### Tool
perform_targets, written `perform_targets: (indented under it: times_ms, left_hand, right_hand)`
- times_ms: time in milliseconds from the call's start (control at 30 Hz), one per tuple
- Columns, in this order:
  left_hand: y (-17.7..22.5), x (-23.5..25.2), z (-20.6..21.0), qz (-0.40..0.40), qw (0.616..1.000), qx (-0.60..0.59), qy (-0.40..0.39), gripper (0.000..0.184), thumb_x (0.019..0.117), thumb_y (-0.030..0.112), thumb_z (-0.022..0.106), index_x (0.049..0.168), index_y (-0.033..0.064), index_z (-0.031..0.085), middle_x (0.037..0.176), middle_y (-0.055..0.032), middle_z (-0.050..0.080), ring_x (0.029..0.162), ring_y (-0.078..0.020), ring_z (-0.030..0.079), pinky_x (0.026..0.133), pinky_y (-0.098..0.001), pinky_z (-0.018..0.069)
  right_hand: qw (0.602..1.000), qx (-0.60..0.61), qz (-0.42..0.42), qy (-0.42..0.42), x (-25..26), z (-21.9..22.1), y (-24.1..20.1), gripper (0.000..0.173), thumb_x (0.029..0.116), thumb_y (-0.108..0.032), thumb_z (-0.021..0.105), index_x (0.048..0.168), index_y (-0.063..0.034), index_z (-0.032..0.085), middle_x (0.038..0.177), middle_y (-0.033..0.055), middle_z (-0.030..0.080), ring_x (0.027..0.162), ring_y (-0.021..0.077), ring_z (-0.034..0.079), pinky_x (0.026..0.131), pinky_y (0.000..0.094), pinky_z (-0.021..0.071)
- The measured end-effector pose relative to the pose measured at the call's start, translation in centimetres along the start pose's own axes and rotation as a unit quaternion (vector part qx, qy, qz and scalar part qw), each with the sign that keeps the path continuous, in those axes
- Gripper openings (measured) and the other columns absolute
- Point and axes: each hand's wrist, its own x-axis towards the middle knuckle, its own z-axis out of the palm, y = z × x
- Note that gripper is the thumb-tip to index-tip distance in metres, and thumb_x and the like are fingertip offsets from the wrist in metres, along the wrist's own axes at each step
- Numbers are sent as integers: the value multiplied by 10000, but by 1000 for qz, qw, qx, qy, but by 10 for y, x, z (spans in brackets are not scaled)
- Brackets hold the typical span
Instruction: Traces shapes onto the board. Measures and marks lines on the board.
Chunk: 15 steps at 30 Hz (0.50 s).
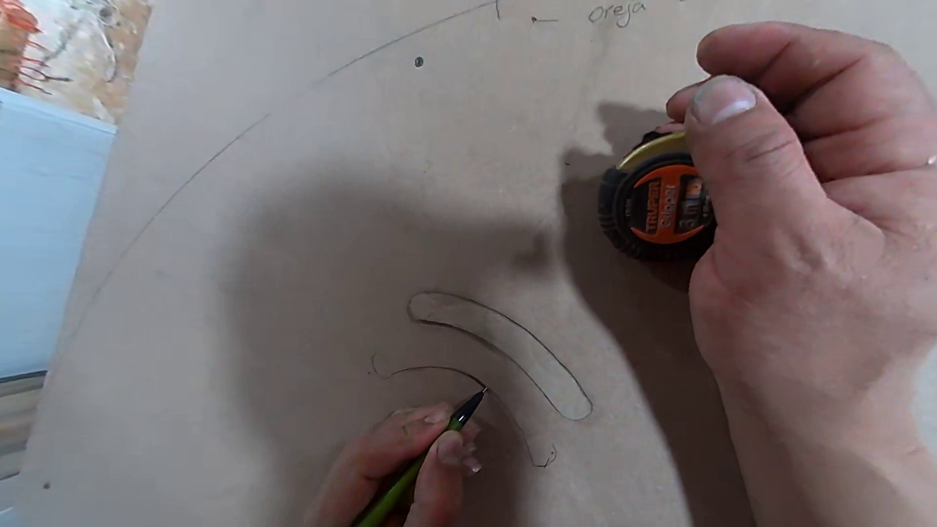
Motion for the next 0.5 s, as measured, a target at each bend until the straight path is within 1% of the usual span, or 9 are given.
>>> perform_targets:
  times_ms: [67, 200, 300, 500]
  left_hand:
    - [0, 0, -1, 3, 1000, 3, -10, 92, 1001, 133, 660, 1072, 146, 717, 947, -9, 746, 727, -101, 719, 604, -217, 620]
    - [-1, 0, -5, 10, 999, 14, -38, 92, 999, 143, 662, 1073, 153, 716, 944, 0, 747, 736, -100, 722, 601, -213, 618]
    - [-1, 1, -7, 16, 998, 20, -61, 100, 1003, 160, 661, 1085, 171, 717, 957, 17, 737, 755, -89, 719, 611, -204, 616]
    - [0, -1, -9, 10, 996, 20, -81, 100, 995, 155, 662, 1075, 177, 719, 955, 22, 734, 760, -82, 714, 618, -199, 611]
  right_hand:
    - [1000, 4, -1, 1, 0, 0, 0, 228, 1050, -177, 561, 1222, -57, 650, 977, -42, 697, 854, 40, 676, 719, 193, 577]
    - [1000, 14, 3, -2, 2, 0, -1, 186, 1049, -181, 553, 1155, -71, 658, 947, -45, 681, 850, 43, 671, 724, 202, 575]
    - [1000, 13, 5, 4, 2, 1, -2, 147, 1044, -181, 563, 1105, -90, 660, 907, -59, 668, 815, 32, 659, 692, 194, 561]
    - [1000, 13, 2, 4, 2, 1, -1, 121, 1039, -173, 561, 1053, -109, 663, 913, -60, 668, 833, 31, 657, 719, 201, 558]
